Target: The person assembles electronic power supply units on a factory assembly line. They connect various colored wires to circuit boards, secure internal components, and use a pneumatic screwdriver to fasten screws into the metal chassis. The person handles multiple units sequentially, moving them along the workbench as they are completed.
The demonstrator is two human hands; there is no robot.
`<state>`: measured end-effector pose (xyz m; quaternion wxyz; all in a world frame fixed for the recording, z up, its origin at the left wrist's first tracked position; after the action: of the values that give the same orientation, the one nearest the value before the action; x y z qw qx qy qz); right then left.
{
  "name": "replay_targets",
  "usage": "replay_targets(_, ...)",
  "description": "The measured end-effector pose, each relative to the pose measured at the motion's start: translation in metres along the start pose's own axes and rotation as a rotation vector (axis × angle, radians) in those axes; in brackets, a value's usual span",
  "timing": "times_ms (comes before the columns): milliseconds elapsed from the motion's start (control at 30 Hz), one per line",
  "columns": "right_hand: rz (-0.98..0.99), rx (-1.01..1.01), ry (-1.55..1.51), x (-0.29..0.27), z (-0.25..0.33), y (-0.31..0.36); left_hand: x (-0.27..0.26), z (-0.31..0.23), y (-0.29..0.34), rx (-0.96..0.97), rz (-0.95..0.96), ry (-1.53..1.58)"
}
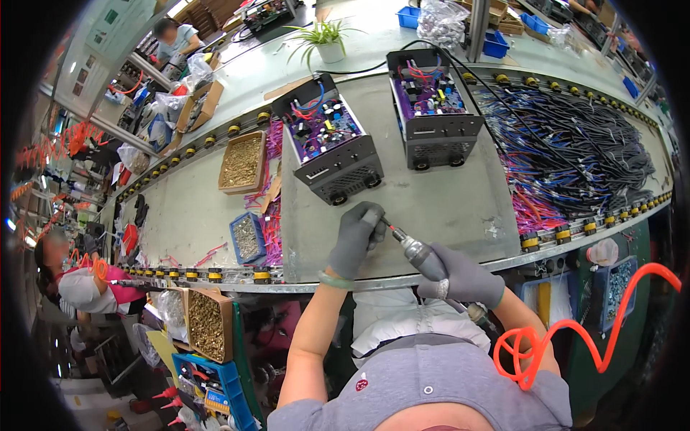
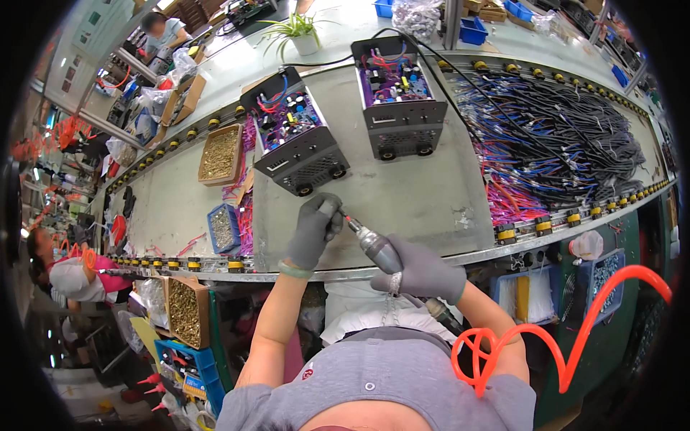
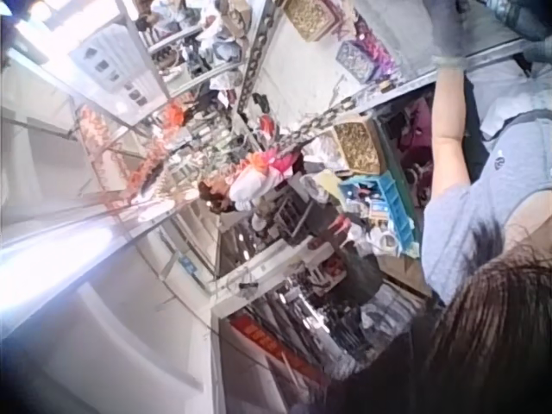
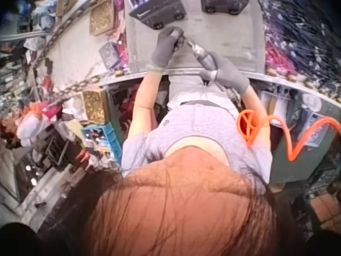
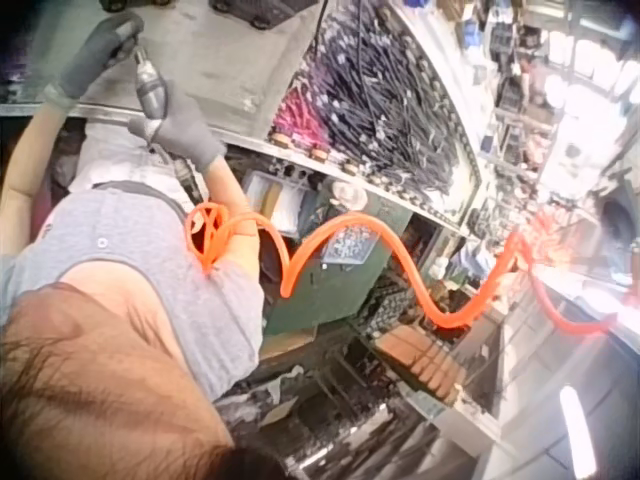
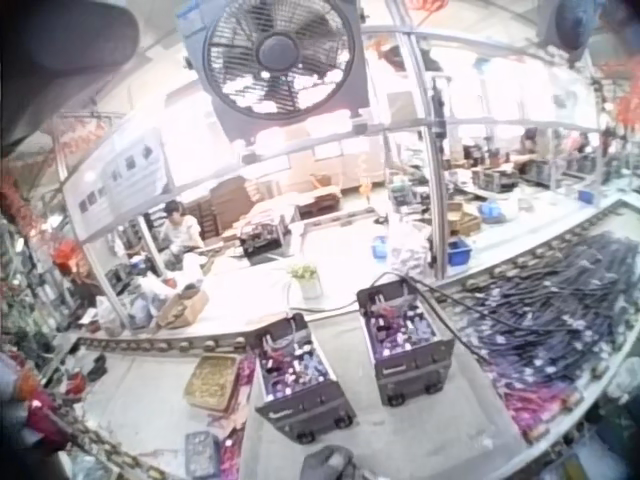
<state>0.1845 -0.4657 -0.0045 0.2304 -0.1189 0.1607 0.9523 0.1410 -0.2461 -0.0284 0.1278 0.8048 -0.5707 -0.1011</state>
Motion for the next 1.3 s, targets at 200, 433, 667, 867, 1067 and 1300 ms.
replay_targets(200, 0.501, 0.324, -1.586, 0.01, -0.015, 0.008, -0.006, 0.015, -0.003, 0.153, 0.08, 0.061)
replay_targets(433, 0.133, 0.199, -0.961, 0.005, 0.004, -0.01, -0.004, -0.014, -0.006, -0.075, -0.049, 0.08)
replay_targets(667, -0.046, 0.087, -0.888, -0.009, 0.012, -0.051, -0.026, -0.096, -0.03, 0.716, -0.542, -0.984)
replay_targets(867, -0.039, 0.102, -0.946, -0.004, 0.021, -0.066, -0.031, -0.115, -0.069, 0.798, -0.486, -1.558)
replay_targets(1067, -0.056, 0.124, -0.959, 0.001, 0.022, -0.071, -0.027, -0.106, -0.075, 0.723, -0.438, -1.575)
replay_targets(1300, -0.028, 0.131, -1.137, 0.006, 0.011, -0.079, -0.024, -0.105, -0.076, 0.725, -0.426, -1.547)
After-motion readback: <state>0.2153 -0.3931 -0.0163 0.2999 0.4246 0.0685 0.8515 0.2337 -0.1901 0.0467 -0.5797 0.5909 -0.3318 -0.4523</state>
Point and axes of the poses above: each hand's wrist, its own y-axis away from the middle knuckle, its own x-axis out of the palm, z = x × y, the point moved 3 cm from there along -y, towards the middle knuckle, and after that the axes turned 7 degrees about -y, right-handed, at the moved point
